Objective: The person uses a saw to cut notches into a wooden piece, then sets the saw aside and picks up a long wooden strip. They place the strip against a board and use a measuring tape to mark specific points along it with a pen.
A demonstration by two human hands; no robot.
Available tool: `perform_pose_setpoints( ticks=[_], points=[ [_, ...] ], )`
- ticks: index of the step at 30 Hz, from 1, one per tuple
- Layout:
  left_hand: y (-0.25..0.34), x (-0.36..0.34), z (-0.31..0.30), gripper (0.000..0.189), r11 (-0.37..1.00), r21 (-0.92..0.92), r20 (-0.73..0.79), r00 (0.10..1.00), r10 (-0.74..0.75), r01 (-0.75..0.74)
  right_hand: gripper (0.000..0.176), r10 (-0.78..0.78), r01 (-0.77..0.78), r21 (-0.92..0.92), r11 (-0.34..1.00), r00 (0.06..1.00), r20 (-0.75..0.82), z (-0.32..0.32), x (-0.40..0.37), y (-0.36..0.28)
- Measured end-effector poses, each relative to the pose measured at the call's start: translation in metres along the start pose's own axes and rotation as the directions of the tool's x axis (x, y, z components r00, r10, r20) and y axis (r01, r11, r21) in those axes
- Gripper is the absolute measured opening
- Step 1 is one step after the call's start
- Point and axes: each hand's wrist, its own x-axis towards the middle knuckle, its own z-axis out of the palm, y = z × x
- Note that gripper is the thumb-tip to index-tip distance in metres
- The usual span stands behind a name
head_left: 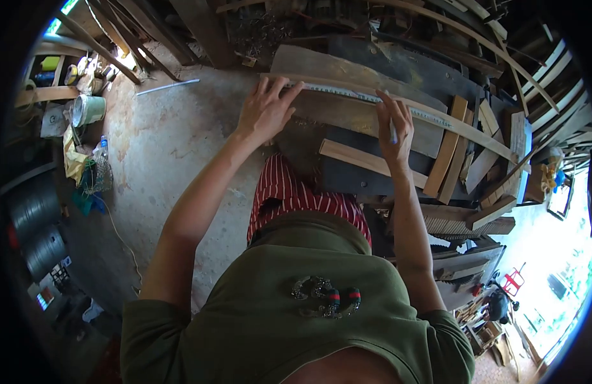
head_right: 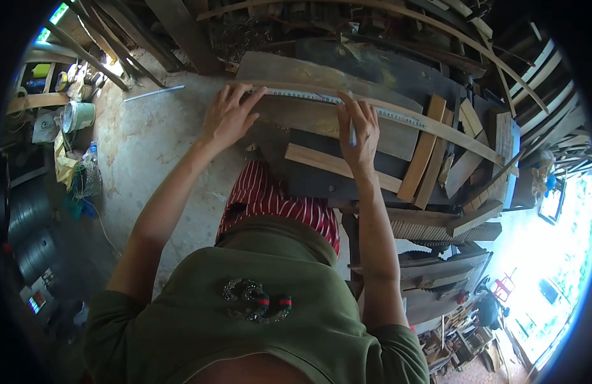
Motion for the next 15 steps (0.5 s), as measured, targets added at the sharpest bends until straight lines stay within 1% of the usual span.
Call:
perform_pose_setpoints(
  ticks=[2,4,5,6,8,9,10,12,13,15],
  points=[
    [0.004,-0.002,0.003,0.060,0.999,-0.011,0.021,0.999,-0.040,0.040,0.023,0.016,-0.017,0.037,0.999,1.000,0.025,-0.004,-0.002,0.003],
    [0.006,-0.001,0.004,0.059,0.998,0.002,-0.011,0.998,-0.059,0.059,0.022,0.101,-0.104,0.257,0.961,0.995,0.022,-0.004,0.006,0.000],
    [0.007,-0.001,0.004,0.059,0.997,0.010,-0.008,0.997,-0.071,0.071,0.023,0.135,-0.150,0.299,0.942,0.988,0.070,-0.005,0.012,-0.003],
    [0.008,-0.002,0.005,0.056,0.996,0.015,-0.016,0.996,-0.085,0.086,0.023,0.131,-0.148,0.308,0.940,0.989,0.076,-0.004,0.017,-0.007],
    [0.011,-0.001,0.005,0.053,0.994,0.024,-0.024,0.995,-0.101,0.102,0.024,0.200,-0.286,0.375,0.882,0.947,0.252,0.001,0.031,-0.014],
    [0.013,-0.001,0.005,0.053,0.994,0.028,-0.035,0.994,-0.105,0.106,0.026,0.202,-0.315,0.401,0.860,0.933,0.299,0.006,0.037,-0.015],
    [0.013,-0.001,0.004,0.053,0.993,0.032,-0.044,0.993,-0.110,0.111,0.026,0.197,-0.313,0.406,0.858,0.933,0.303,0.014,0.043,-0.016],
    [0.014,-0.001,0.004,0.054,0.991,0.018,-0.016,0.991,-0.133,0.133,0.026,0.160,-0.326,0.401,0.856,0.905,0.394,0.035,0.054,-0.016],
    [0.015,-0.002,0.005,0.055,0.989,-0.005,0.011,0.989,-0.146,0.146,0.027,0.119,-0.292,0.437,0.851,0.917,0.381,0.049,0.057,-0.014],
    [0.012,-0.001,0.006,0.055,0.991,-0.018,0.008,0.991,-0.131,0.131,0.026,0.140,-0.315,0.422,0.850,0.908,0.396,0.065,0.065,-0.018]
  ],
)
